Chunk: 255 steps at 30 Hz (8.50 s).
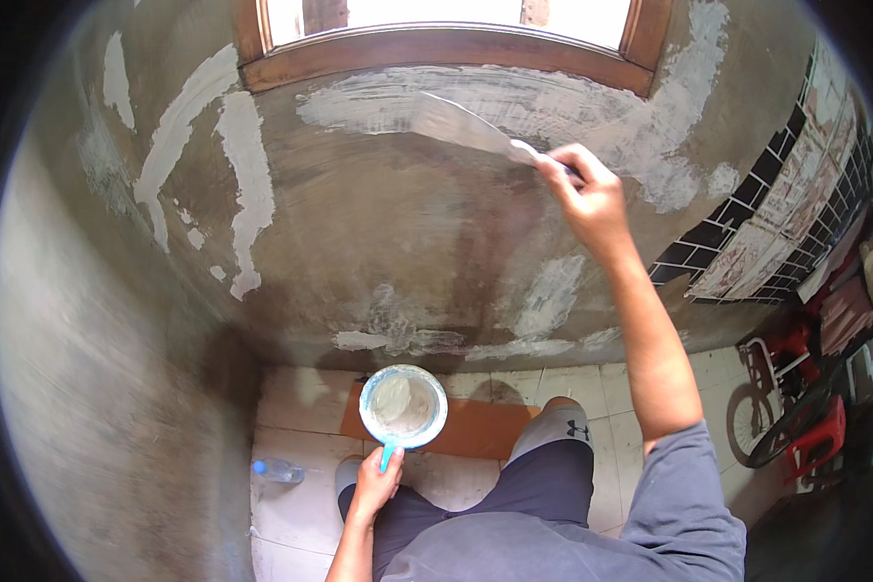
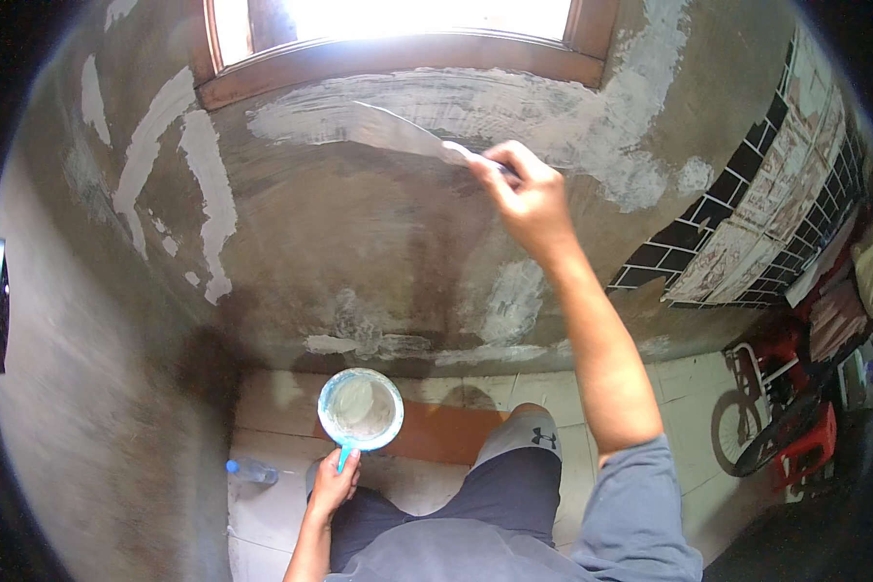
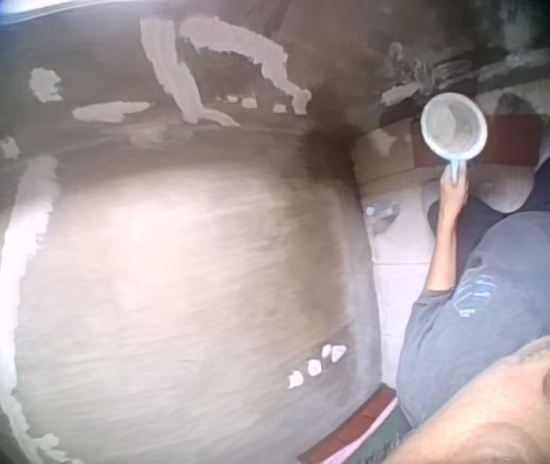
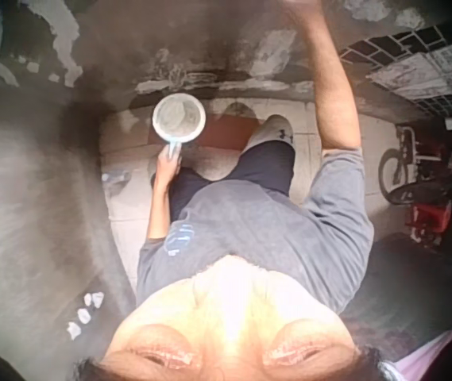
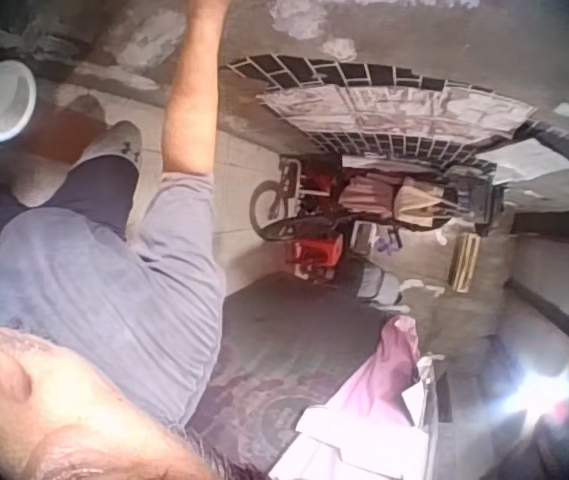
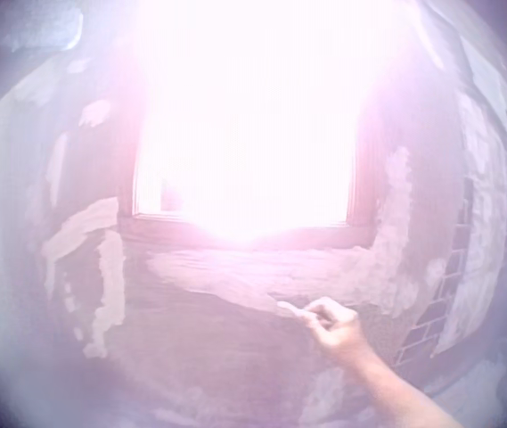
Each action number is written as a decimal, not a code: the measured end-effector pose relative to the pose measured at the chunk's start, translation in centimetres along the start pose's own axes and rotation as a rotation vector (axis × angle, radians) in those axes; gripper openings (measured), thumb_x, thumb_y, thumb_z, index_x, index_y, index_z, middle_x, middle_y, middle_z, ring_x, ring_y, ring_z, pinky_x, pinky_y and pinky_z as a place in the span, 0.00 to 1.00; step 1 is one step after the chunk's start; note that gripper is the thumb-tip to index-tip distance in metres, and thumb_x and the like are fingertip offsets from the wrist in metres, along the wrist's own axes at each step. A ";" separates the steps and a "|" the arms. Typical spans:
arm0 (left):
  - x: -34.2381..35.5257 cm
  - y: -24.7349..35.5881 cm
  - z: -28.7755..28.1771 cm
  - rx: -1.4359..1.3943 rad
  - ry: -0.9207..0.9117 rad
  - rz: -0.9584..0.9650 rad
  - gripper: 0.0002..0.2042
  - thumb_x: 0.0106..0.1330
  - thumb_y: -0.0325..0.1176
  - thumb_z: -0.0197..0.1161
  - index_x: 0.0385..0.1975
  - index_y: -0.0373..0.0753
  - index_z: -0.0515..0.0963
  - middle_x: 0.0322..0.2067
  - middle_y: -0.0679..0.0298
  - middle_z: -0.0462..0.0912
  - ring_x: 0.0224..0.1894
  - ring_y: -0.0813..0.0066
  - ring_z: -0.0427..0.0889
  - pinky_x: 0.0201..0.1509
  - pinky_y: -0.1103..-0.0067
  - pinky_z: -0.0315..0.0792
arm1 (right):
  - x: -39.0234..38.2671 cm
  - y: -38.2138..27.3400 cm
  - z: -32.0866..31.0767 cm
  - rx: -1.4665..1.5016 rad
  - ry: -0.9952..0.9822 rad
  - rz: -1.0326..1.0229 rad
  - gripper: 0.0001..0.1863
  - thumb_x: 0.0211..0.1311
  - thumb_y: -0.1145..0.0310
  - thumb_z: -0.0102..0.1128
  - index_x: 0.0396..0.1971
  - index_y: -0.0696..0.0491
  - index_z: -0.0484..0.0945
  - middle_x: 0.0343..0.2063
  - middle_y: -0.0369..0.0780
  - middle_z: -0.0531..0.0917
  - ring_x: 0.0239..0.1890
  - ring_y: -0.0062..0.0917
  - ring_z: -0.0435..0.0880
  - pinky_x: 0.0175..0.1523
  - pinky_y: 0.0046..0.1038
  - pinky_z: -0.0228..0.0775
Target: The person applies putty to a damaged wall using a scraper and a small container of compound.
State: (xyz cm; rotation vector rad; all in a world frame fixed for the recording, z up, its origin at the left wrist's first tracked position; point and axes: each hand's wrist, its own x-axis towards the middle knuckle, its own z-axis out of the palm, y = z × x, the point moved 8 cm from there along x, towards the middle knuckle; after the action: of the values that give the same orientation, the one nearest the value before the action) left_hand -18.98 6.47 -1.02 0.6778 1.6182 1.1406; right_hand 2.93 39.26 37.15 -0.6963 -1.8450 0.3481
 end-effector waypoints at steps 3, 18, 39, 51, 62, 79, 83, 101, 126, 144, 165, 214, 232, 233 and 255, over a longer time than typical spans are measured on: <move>-0.2 0.5 0.4 -0.007 0.008 0.013 0.19 0.75 0.48 0.59 0.27 0.40 0.71 0.14 0.72 0.69 0.12 0.85 0.66 0.15 0.82 0.59 | 1.2 -1.6 0.4 -0.020 0.086 0.001 0.16 0.68 0.57 0.67 0.34 0.56 0.82 0.20 0.32 0.78 0.24 0.12 0.71 0.29 0.21 0.66; 0.4 0.3 1.6 0.026 -0.037 -0.014 0.17 0.76 0.48 0.58 0.31 0.40 0.73 0.16 0.71 0.70 0.13 0.84 0.66 0.15 0.82 0.60 | -4.0 5.4 -6.1 0.136 0.171 0.052 0.13 0.69 0.59 0.66 0.35 0.55 0.81 0.25 0.29 0.78 0.29 0.11 0.72 0.35 0.18 0.64; 0.5 1.6 3.2 0.094 -0.032 -0.003 0.18 0.75 0.48 0.59 0.29 0.41 0.73 0.15 0.71 0.71 0.13 0.84 0.67 0.15 0.82 0.61 | -9.5 13.8 -8.4 0.303 0.324 0.357 0.15 0.73 0.54 0.61 0.34 0.52 0.80 0.23 0.27 0.76 0.25 0.10 0.68 0.29 0.17 0.59; 0.6 1.8 3.6 0.121 -0.029 0.003 0.18 0.75 0.48 0.59 0.28 0.40 0.72 0.15 0.71 0.70 0.13 0.84 0.67 0.15 0.82 0.61 | -17.4 17.9 -4.4 0.275 0.481 0.388 0.16 0.76 0.57 0.55 0.35 0.55 0.77 0.24 0.32 0.78 0.27 0.14 0.72 0.32 0.22 0.64; 0.6 1.7 4.2 0.105 -0.046 0.010 0.18 0.76 0.47 0.58 0.27 0.41 0.71 0.15 0.72 0.70 0.14 0.84 0.68 0.16 0.82 0.62 | -11.2 14.4 -2.2 0.220 0.456 0.366 0.16 0.77 0.58 0.53 0.34 0.55 0.75 0.23 0.34 0.77 0.26 0.16 0.73 0.33 0.24 0.66; 0.5 1.1 4.4 0.089 -0.058 0.002 0.17 0.76 0.47 0.58 0.30 0.39 0.72 0.15 0.69 0.71 0.13 0.81 0.68 0.15 0.80 0.62 | -14.3 14.4 -0.6 0.143 0.445 0.413 0.16 0.79 0.58 0.48 0.34 0.54 0.72 0.20 0.34 0.75 0.23 0.17 0.72 0.30 0.24 0.64; 0.6 1.3 4.1 0.131 -0.057 0.016 0.17 0.76 0.46 0.57 0.29 0.39 0.72 0.15 0.69 0.71 0.12 0.81 0.68 0.15 0.80 0.62 | -18.0 14.4 1.5 0.338 0.471 0.486 0.17 0.80 0.56 0.45 0.34 0.53 0.71 0.21 0.33 0.75 0.22 0.18 0.72 0.29 0.25 0.64; -0.4 0.1 2.9 0.041 -0.033 -0.005 0.19 0.75 0.48 0.59 0.26 0.41 0.71 0.15 0.71 0.70 0.12 0.84 0.66 0.14 0.82 0.60 | -13.8 10.0 6.6 0.178 0.277 0.326 0.17 0.79 0.56 0.45 0.36 0.55 0.71 0.20 0.41 0.76 0.23 0.30 0.76 0.31 0.33 0.67; -0.5 -0.9 2.1 0.012 -0.029 -0.044 0.18 0.76 0.48 0.58 0.31 0.38 0.72 0.15 0.69 0.70 0.12 0.82 0.66 0.15 0.81 0.60 | -19.3 18.0 6.4 0.104 0.207 0.464 0.18 0.79 0.56 0.47 0.34 0.56 0.71 0.21 0.38 0.78 0.24 0.23 0.76 0.31 0.31 0.67; -0.9 -1.4 1.7 0.037 0.006 -0.030 0.19 0.75 0.48 0.59 0.29 0.38 0.73 0.15 0.70 0.71 0.13 0.83 0.68 0.15 0.81 0.62 | -12.7 6.1 3.9 -0.249 0.266 -0.188 0.34 0.63 0.82 0.53 0.69 0.42 0.71 0.45 0.46 0.72 0.48 0.38 0.70 0.57 0.33 0.65; -0.7 -2.1 1.2 -0.027 -0.005 -0.054 0.18 0.75 0.47 0.59 0.29 0.38 0.73 0.15 0.70 0.71 0.12 0.84 0.68 0.15 0.81 0.61 | -15.6 10.2 3.1 -0.341 0.183 -0.179 0.30 0.64 0.79 0.60 0.66 0.44 0.74 0.41 0.48 0.74 0.43 0.41 0.74 0.50 0.37 0.70; -1.8 3.4 0.1 0.337 0.198 0.324 0.21 0.72 0.48 0.63 0.28 0.34 0.72 0.16 0.55 0.74 0.19 0.65 0.71 0.27 0.68 0.68 | -25.4 -7.0 11.7 -0.289 -0.841 -0.210 0.18 0.47 0.74 0.70 0.42 0.57 0.80 0.33 0.41 0.77 0.34 0.34 0.82 0.37 0.34 0.78; -2.0 2.5 0.8 0.423 0.133 0.292 0.21 0.70 0.47 0.64 0.28 0.33 0.72 0.21 0.45 0.79 0.26 0.41 0.79 0.29 0.62 0.71 | -28.8 -5.8 15.7 -0.027 -0.928 -0.012 0.12 0.50 0.73 0.66 0.34 0.62 0.79 0.34 0.48 0.78 0.34 0.45 0.85 0.39 0.42 0.80; -1.9 2.5 0.9 0.422 0.119 0.284 0.21 0.70 0.47 0.64 0.28 0.33 0.72 0.20 0.45 0.78 0.25 0.41 0.79 0.29 0.62 0.71 | -28.8 -5.3 15.8 -0.030 -0.936 0.050 0.13 0.51 0.73 0.66 0.37 0.61 0.81 0.36 0.48 0.79 0.34 0.46 0.84 0.40 0.42 0.80; 0.4 -1.8 -0.5 -0.167 0.106 0.006 0.18 0.76 0.47 0.57 0.30 0.39 0.72 0.15 0.72 0.70 0.11 0.87 0.64 0.14 0.84 0.58 | -26.2 2.9 9.2 0.614 -0.391 0.749 0.16 0.63 0.70 0.69 0.50 0.56 0.81 0.39 0.32 0.83 0.35 0.10 0.74 0.41 0.16 0.69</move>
State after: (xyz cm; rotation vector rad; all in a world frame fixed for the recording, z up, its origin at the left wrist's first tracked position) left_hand -19.36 5.89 -2.80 0.5217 1.5875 1.3186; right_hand 1.74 26.34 12.40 -0.8936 -1.6156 1.5549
